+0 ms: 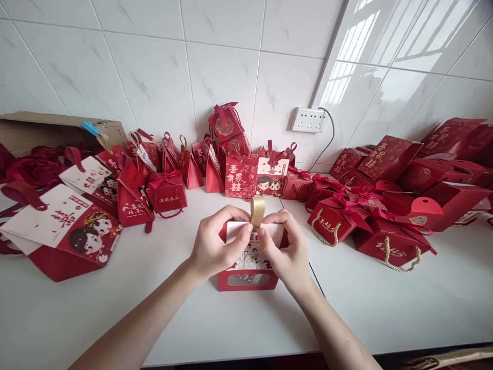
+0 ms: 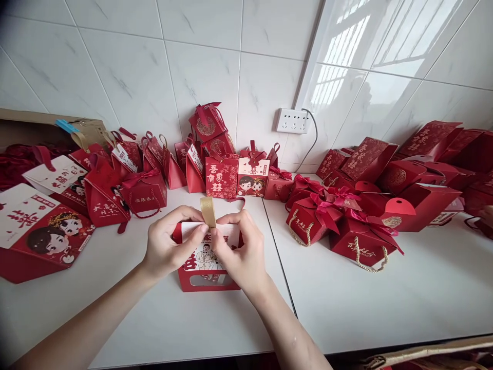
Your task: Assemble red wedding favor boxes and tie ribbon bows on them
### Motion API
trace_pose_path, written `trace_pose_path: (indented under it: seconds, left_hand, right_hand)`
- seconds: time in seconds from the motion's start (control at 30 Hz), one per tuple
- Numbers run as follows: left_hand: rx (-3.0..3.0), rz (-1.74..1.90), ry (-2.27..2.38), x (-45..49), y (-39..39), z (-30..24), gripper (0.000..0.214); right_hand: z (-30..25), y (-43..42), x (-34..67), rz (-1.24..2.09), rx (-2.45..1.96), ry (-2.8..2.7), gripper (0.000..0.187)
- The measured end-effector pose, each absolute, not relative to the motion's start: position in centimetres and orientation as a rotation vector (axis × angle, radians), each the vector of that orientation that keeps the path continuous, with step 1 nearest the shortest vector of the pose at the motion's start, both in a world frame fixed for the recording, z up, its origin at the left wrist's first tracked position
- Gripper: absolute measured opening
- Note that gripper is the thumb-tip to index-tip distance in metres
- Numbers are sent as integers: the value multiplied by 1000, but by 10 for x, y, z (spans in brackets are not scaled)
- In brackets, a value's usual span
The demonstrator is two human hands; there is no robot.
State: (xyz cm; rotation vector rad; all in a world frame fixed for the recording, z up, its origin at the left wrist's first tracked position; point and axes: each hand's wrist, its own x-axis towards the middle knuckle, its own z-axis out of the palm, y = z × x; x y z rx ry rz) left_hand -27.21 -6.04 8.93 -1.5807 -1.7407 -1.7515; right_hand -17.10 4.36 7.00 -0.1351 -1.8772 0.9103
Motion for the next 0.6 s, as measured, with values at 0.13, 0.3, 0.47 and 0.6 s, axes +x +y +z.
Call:
trace_pose_path:
  seconds: [0.13,0.3,0.47,0.6]
  left_hand:
    - [-1568,-1777,-1781,-273,-60,88,3]
    - [-1570,-1815,-1807,-273,-58,87,3]
    - [-1566,-1866,-1793,-272,-56,84,3]
    - [-1475,-1930,-1831,-269,-55,79,9]
  right_hand:
    - [68,44,-172,914,-147,-1880,7]
    - [68,44,-173,886,-154,-1859,8]
    - [73,46,-171,967,-172,-1890,15]
    - [77,45,-170,1004,-199,-1904,18]
